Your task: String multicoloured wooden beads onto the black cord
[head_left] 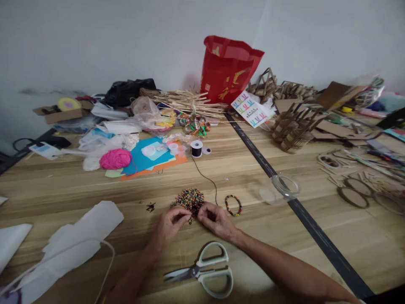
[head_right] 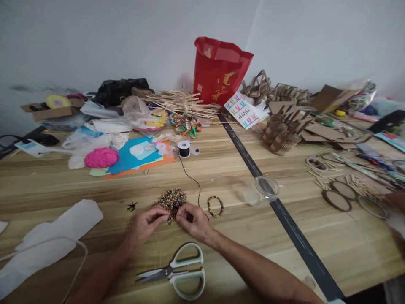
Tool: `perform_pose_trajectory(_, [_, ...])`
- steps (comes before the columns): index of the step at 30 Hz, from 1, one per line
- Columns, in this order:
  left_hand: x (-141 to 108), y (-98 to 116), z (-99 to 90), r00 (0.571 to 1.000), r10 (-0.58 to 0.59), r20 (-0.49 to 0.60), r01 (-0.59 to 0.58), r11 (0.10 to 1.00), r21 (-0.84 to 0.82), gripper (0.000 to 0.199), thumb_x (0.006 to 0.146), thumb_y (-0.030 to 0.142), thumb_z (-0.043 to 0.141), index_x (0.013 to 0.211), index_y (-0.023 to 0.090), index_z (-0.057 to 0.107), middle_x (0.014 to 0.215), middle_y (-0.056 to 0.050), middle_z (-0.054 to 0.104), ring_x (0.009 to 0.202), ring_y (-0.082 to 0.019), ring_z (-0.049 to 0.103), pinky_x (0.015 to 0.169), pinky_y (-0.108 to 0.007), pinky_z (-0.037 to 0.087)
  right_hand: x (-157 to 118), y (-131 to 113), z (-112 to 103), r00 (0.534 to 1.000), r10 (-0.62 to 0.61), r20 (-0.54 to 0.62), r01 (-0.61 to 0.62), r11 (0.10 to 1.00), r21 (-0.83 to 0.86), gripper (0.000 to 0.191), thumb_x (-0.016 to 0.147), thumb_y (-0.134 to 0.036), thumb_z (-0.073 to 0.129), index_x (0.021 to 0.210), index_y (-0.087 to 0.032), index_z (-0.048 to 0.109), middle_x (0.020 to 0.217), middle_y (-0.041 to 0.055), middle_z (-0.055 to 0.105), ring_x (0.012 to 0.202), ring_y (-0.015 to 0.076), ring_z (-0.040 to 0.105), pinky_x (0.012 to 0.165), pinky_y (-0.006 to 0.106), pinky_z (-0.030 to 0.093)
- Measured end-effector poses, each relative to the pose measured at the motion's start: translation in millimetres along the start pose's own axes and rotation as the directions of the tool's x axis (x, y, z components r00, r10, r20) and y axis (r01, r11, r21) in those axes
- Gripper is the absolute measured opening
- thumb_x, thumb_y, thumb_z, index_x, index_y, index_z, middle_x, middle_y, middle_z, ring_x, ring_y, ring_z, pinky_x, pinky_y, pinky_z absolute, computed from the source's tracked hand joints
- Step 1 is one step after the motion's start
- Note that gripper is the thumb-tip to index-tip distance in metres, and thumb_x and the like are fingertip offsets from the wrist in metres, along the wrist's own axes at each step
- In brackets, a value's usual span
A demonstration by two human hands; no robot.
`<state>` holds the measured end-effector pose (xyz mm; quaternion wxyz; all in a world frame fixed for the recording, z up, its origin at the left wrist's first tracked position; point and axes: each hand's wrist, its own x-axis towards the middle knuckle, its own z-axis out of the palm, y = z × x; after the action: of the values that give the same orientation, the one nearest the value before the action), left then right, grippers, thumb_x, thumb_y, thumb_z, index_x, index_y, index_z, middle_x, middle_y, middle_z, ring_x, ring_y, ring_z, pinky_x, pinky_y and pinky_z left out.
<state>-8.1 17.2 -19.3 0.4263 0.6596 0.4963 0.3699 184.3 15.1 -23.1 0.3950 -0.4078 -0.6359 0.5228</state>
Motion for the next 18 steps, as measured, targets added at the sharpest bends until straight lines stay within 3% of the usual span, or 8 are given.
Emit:
perform_pose_trajectory(5, [-0.7,-1.6,-1.2,0.981,-0.181,0.073,0.189,0.975,-0.115,0.023,0.074,0.036,0.061,0.078,0.014,0.067,0.065,-0.003,0.067,0.062,-0.016,0.061,0.060,-0.025,0.050,-0.4,0.8,-0.8,1.000,-0.011,0.010,0.011,1.000,-0.006,0.018,0.082,-0.032,0.059,0.072,-0.016,0.057,0.063,-0.0021,0.049,0.058,0.0100,0.042,0.052,0.020,0.031])
perform_pose_trajectory(12, [0.8,-3.6,0.5,0.964,-0.220,0.152,0.244,0.957,-0.160,0.019,0.065,0.030,0.068,0.074,0.013,0.066,0.066,-0.003,0.067,0.062,-0.015,0.060,0.059,-0.024,0.047,-0.8,-0.9,-1.4,1.000,-0.025,0.018,0.025,0.999,-0.025,0.015,0.081,-0.028,0.058,0.071,-0.016,0.057,0.062,-0.0024,0.048,0.057,0.0102,0.042,0.053,0.020,0.032])
perform_pose_trajectory(18, [0.6,-6.1,1.1,0.967,-0.199,0.158,0.225,0.960,-0.166,0.017,0.066,0.028,0.069,0.074,0.013,0.066,0.069,-0.004,0.069,0.065,-0.016,0.062,0.062,-0.025,0.048,-1.7,0.1,-2.1,0.998,-0.053,0.034,0.056,0.994,-0.091,0.013,0.081,-0.025,0.057,0.072,-0.016,0.058,0.064,-0.0015,0.049,0.059,0.0108,0.044,0.054,0.021,0.034])
